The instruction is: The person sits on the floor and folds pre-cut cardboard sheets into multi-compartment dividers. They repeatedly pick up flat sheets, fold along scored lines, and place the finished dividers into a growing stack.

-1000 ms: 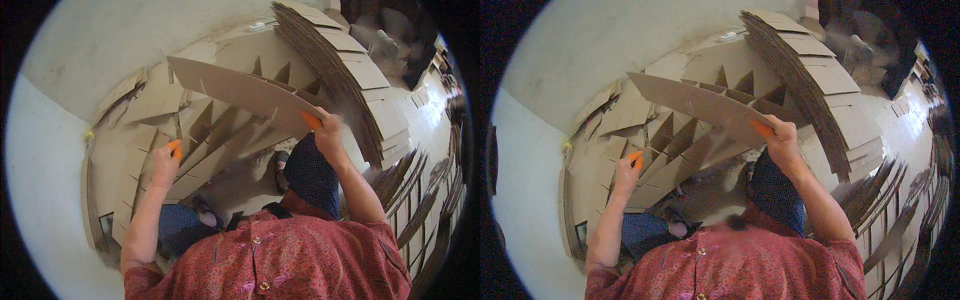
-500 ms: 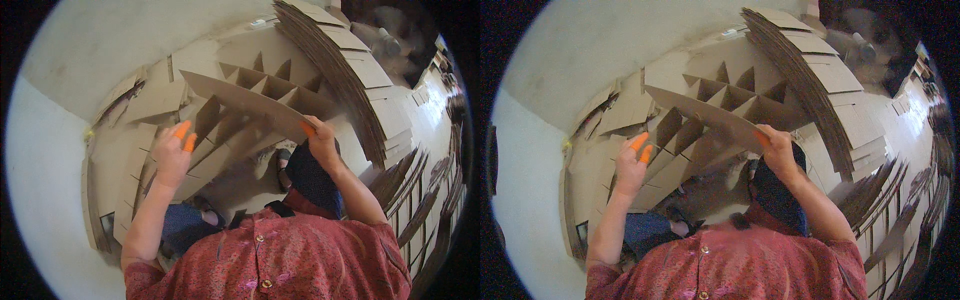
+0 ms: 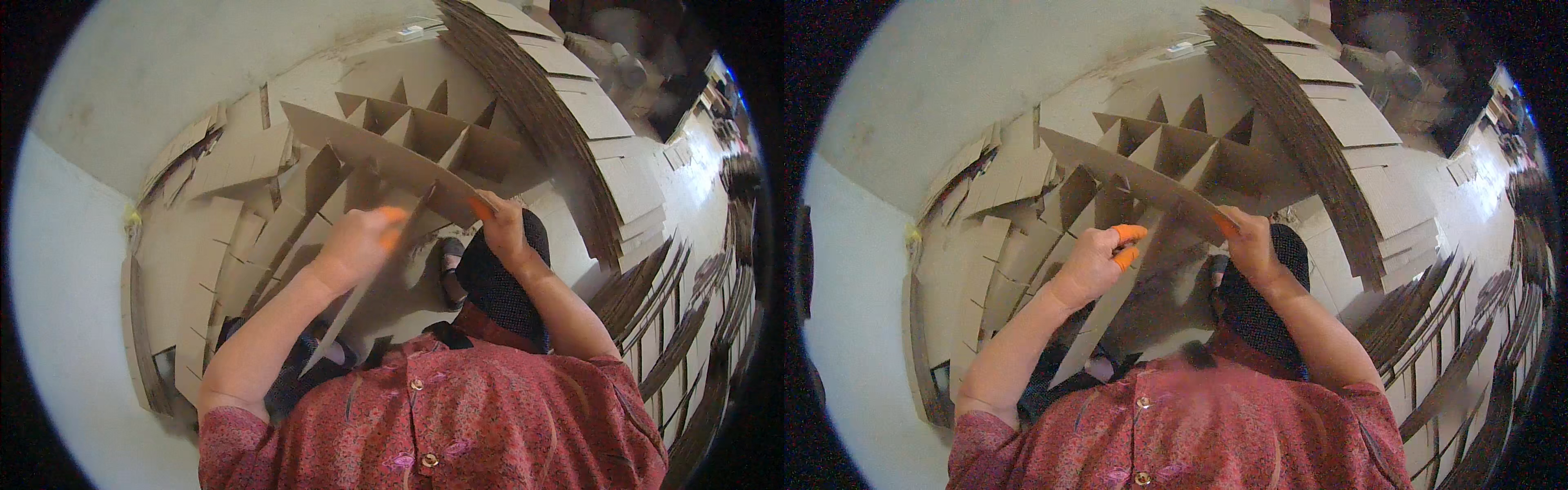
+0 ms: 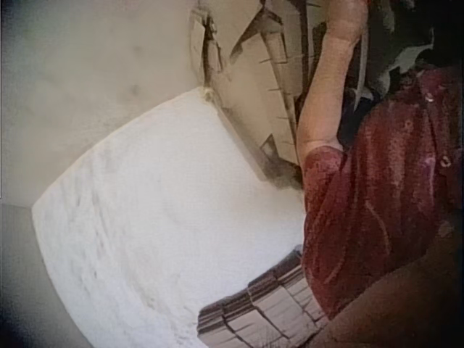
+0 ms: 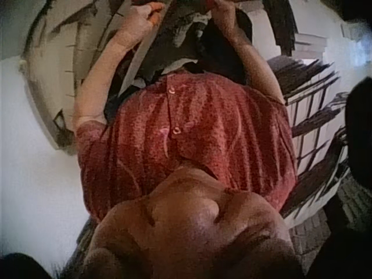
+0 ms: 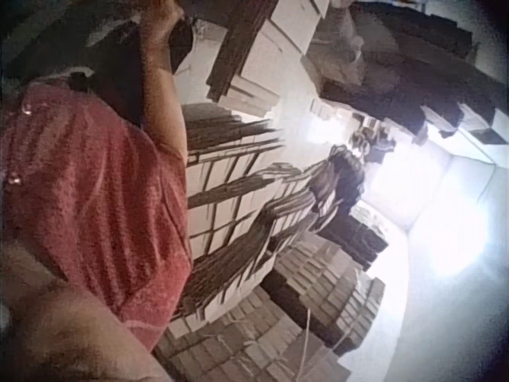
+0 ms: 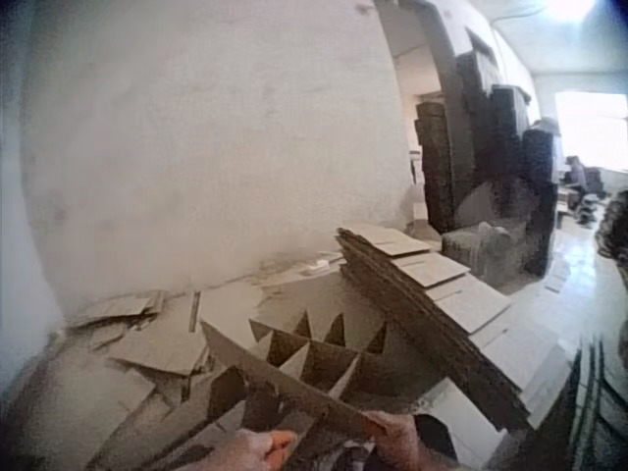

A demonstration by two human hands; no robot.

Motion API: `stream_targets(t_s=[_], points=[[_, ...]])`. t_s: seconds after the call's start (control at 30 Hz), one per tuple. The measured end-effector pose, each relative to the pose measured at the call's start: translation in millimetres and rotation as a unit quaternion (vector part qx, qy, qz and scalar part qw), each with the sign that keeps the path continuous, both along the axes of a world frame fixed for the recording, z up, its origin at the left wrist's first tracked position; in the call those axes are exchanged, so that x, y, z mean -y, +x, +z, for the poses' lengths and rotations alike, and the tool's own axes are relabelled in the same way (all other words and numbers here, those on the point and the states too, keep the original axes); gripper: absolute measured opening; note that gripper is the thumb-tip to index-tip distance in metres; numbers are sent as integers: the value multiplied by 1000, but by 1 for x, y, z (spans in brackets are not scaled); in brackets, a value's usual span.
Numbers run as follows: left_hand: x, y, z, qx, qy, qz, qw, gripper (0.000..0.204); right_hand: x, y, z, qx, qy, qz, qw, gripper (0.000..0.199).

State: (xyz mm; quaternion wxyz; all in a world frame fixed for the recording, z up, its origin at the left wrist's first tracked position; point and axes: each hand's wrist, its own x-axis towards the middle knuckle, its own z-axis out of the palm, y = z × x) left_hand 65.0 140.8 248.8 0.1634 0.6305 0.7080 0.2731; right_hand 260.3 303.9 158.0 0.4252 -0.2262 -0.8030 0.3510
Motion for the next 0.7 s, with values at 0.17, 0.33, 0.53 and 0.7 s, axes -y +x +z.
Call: stream_targets(t_s=[0.17, 0.33, 0.53, 0.7], points=[[10, -24, 13, -42, 74, 65, 994, 33, 0, 17, 2, 0, -65, 41, 997, 34], [8, -83, 27, -211, 121, 219, 945, 40, 12, 13, 52, 22, 98, -5, 995, 60], [-9, -55, 26, -128, 0, 118, 985, 35, 11, 13, 73, 242, 78, 71, 965, 59], [-15, -50, -4, -232, -68, 111, 964, 32, 15, 12, 81, 237, 107, 102, 960, 61]])
